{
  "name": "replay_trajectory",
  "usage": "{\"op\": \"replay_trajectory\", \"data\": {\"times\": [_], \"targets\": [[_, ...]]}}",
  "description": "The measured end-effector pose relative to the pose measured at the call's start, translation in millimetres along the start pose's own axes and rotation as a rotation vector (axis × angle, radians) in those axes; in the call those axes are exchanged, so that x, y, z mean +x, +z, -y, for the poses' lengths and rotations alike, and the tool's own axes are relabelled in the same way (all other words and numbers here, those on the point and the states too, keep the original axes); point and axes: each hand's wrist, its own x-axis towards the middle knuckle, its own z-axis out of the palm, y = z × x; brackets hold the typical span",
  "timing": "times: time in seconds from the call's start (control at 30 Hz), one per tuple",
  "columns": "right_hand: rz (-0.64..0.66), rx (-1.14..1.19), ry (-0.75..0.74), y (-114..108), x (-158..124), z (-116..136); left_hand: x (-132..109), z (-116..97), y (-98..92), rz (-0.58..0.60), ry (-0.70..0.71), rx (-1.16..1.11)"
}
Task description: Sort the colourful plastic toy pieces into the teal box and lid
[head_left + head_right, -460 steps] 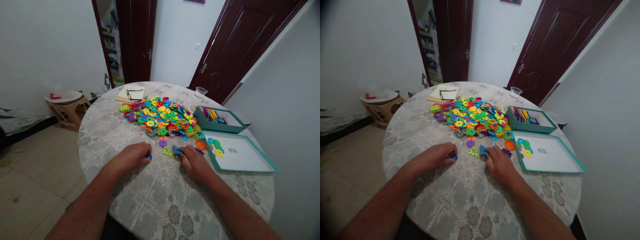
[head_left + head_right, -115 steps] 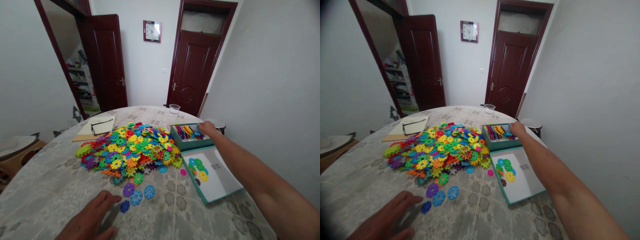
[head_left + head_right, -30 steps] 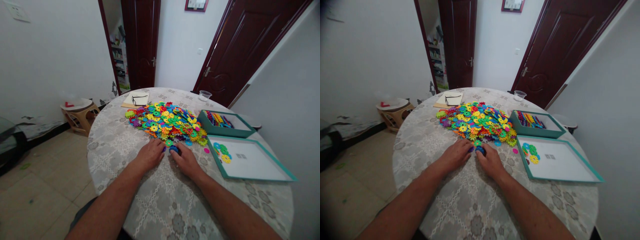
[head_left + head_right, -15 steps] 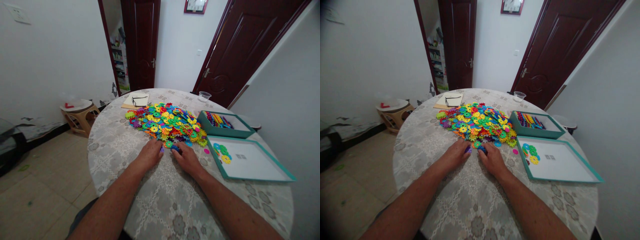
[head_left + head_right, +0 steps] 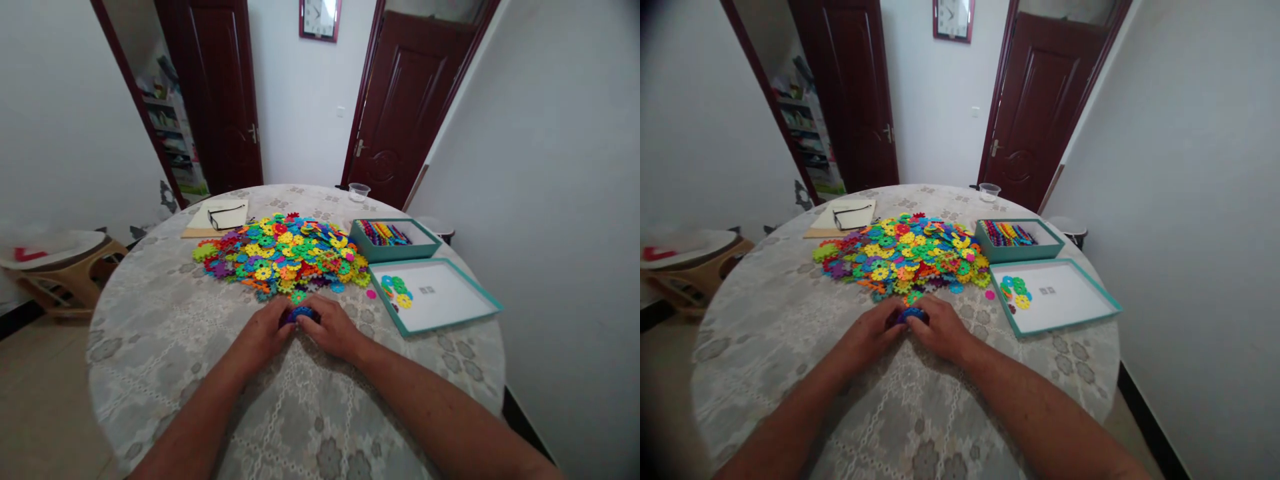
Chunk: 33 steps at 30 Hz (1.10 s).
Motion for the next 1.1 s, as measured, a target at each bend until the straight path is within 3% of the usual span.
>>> {"op": "replay_trajectory", "data": {"times": [0.23, 0.33, 0.5, 0.6, 0.73, 0.8, 0.9, 1.1], "targets": [[-0.068, 0.008, 0.107, -5, -6, 5, -5, -1, 1.0, 0.016, 0.042, -0.251], [-0.054, -0.058, 0.100, -20, -2, 4, -4, 2, 7.3, -0.016, 0.045, -0.215], [-0.119, -0.470, 0.192, -87, 7, -7, -4, 12, 16.1, -0.188, 0.068, 0.008], [-0.255, -0.762, 0.391, -132, 1, -22, -4, 18, 19.5, -0.217, 0.105, 0.029], [-0.243, -0.962, 0.650, -162, -16, -42, -1, 20, 24.1, -0.199, 0.142, 0.118], [-0.279, -0.997, 0.621, -163, -19, -48, 4, 16, 25.5, -0.177, 0.137, 0.209], [-0.304, -0.948, 0.463, -147, -15, -47, 14, 3, 27.0, -0.105, 0.098, 0.363], [-0.011, -0.755, 0.301, -76, -5, -33, 29, -23, 38.5, -0.078, -0.047, 0.637]]}}
